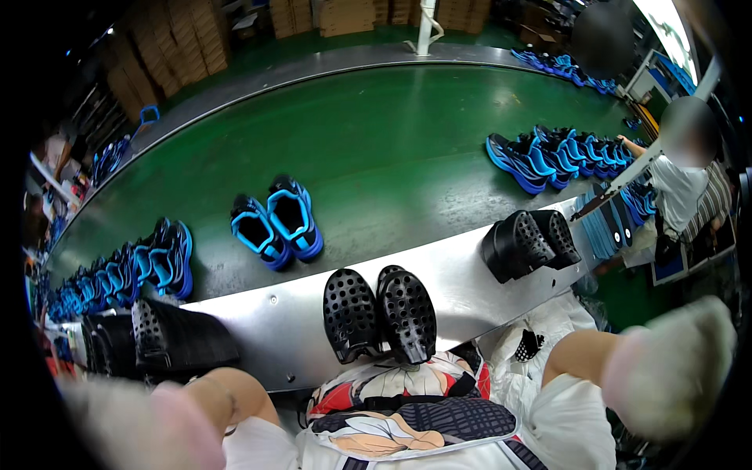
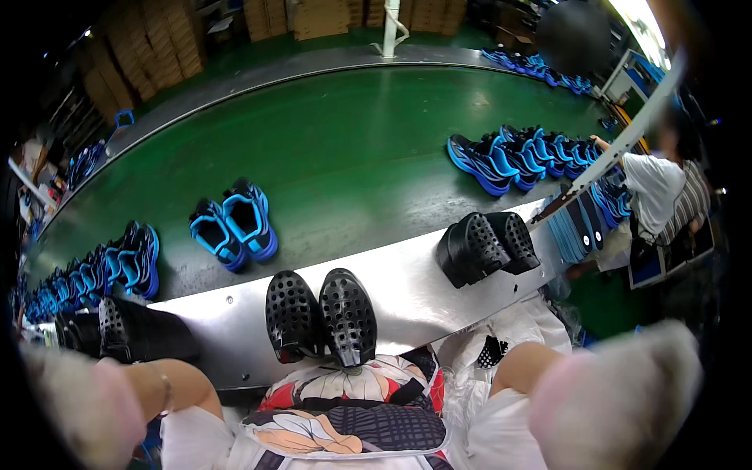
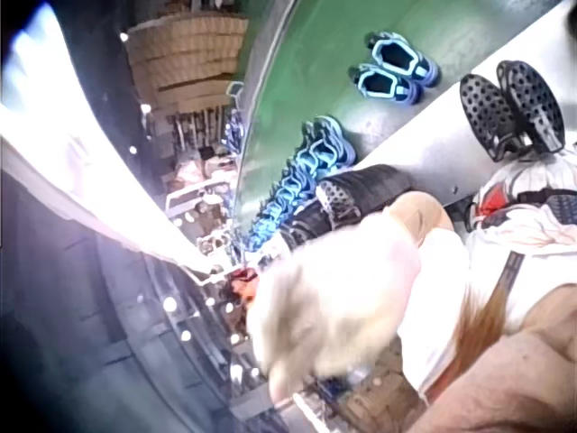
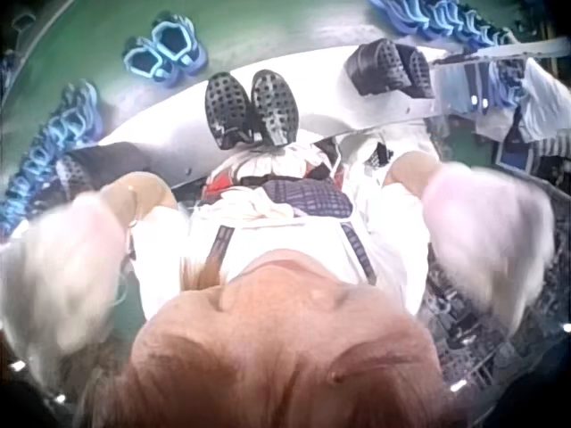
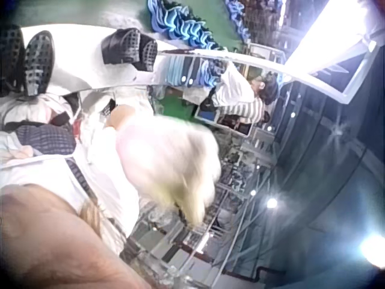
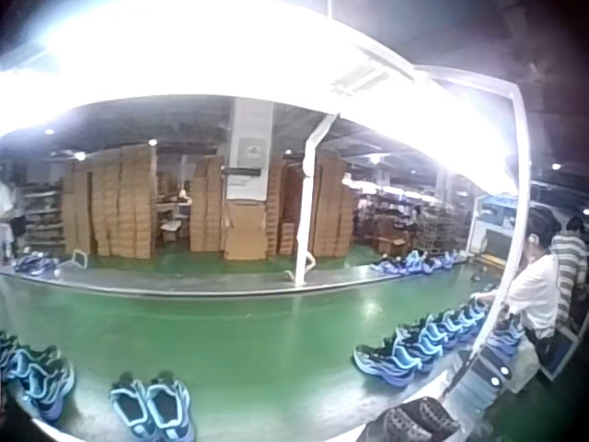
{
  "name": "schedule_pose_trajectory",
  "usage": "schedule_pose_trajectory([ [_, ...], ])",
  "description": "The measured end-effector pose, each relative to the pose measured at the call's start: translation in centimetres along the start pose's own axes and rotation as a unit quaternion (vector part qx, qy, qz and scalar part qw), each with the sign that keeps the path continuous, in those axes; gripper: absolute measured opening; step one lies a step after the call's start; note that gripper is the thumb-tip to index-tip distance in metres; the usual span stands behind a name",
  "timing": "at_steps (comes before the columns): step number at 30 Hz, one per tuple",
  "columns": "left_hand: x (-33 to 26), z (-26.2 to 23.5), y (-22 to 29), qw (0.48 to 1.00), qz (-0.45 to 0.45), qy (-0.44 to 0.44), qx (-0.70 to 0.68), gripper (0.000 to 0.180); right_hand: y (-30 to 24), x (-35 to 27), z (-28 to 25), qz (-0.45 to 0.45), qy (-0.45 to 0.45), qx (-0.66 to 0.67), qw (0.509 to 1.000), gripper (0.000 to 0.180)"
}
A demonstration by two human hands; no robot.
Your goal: The person assembles shoes by taking a black rubber sole component and fitting it onto the bottom of a blue and black shoe upper, handling them one at a time.
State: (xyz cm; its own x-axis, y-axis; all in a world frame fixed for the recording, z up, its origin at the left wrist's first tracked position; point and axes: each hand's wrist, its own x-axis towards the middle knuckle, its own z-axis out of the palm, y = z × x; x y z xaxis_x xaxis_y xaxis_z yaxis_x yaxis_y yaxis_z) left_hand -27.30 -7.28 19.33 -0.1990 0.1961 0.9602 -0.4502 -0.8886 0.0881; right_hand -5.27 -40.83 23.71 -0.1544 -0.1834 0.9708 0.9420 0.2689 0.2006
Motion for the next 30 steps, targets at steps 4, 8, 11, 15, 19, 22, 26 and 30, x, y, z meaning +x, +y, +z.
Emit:
schedule_pose_trajectory([
  [4,-5.7,5.0,-4.8,0.902,-0.191,-0.302,0.243,0.034,1.0,-11.0,1.4,0.387,-0.321,-0.2,0.841,0.024],
  [8,-14.9,0.4,-11.3,0.781,-0.26,-0.459,0.335,0.052,-0.9,-26.6,-0.1,0.446,-0.507,-0.214,0.706,0.018],
  [11,-20.0,-0.4,-13.4,0.649,-0.309,-0.557,0.415,0.061,-3.0,-31.3,-2.7,0.459,-0.492,-0.196,0.714,0.016],
  [15,-21.3,-0.1,-15.5,0.608,-0.38,-0.55,0.427,0.06,-3.6,-31.0,-2.6,0.435,-0.432,-0.226,0.757,0.018],
  [19,-21.6,1.5,-16.4,0.59,-0.398,-0.513,0.48,0.056,-3.8,-30.9,-2.8,0.448,-0.448,-0.232,0.738,0.018],
  [22,-22.4,0.2,-18.6,0.594,-0.398,-0.507,0.481,0.045,-3.9,-31.3,-2.6,0.446,-0.432,-0.213,0.754,0.018],
  [26,-23.3,2.0,-21.0,0.664,-0.344,-0.557,0.361,0.039,-4.1,-31.3,-2.5,0.432,-0.448,-0.246,0.744,0.021],
  [30,-24.0,7.0,-20.5,0.689,-0.328,-0.589,0.267,0.037,-4.2,-32.0,-2.8,0.456,-0.454,-0.233,0.729,0.022],
])
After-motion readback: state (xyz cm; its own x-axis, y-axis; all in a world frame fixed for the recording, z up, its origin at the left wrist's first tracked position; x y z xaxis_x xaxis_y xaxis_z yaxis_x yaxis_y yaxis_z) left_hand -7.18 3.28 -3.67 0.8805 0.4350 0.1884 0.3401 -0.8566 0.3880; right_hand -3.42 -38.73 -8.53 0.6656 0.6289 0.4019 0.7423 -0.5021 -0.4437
